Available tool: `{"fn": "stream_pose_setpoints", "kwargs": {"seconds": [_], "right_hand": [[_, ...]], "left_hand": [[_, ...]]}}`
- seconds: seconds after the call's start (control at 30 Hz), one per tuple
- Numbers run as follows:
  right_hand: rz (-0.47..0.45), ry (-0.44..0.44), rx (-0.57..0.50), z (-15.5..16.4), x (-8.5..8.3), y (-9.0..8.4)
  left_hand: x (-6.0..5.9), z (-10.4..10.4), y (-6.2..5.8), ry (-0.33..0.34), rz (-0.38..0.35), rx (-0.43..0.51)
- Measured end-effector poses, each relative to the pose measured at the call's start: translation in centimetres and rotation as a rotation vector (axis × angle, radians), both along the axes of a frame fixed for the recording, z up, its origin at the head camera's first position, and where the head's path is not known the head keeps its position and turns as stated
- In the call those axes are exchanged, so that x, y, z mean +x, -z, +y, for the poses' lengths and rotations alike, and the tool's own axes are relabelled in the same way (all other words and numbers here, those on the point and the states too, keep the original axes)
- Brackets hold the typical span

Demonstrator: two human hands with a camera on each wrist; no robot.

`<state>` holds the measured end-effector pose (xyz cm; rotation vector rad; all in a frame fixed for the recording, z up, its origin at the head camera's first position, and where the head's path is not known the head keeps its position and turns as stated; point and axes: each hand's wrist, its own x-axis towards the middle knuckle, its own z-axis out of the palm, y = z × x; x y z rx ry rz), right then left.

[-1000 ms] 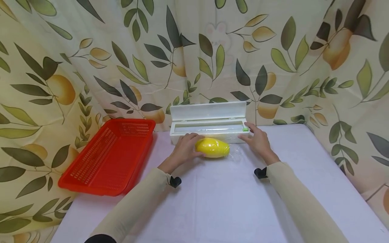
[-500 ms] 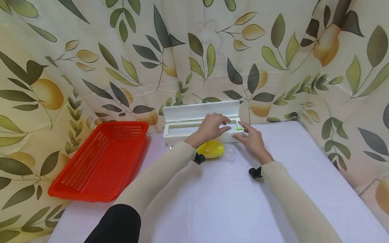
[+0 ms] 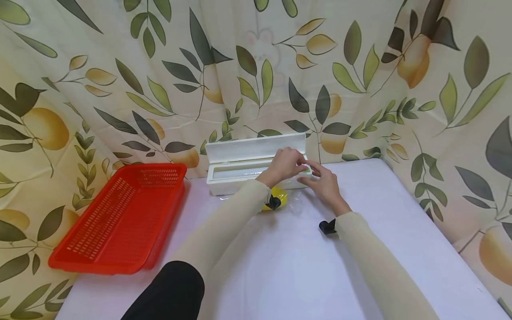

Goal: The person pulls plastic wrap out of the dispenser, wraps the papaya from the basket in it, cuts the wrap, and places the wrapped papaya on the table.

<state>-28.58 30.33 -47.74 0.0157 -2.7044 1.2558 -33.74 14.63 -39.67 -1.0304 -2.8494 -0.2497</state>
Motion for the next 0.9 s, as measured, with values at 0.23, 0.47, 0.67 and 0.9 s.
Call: {"fn": "stream_pose_setpoints", "kwargs": {"seconds": [0.23,0.47,0.67,0.9], "right_hand": [[0.02,0.004,-0.009,0.1,-0.1,0.2],[-0.001,0.008,-0.001,-0.1,0.0,0.2],[0.014,0.011,0.007,-0.1,-0.1,0.2],[0.029,0.016,0.009,-0.2,-0.2,0.3]], "left_hand": [[-0.5,0.6,1.3,0.005,0.017,-0.002],[-0.5,1.0,1.7,0.005,0.011,0.002],[-0.5,0.6,1.4,0.022,0.022,-0.024],[-0.4,-0.2,1.0,0.024,0.025,-0.06]]}}
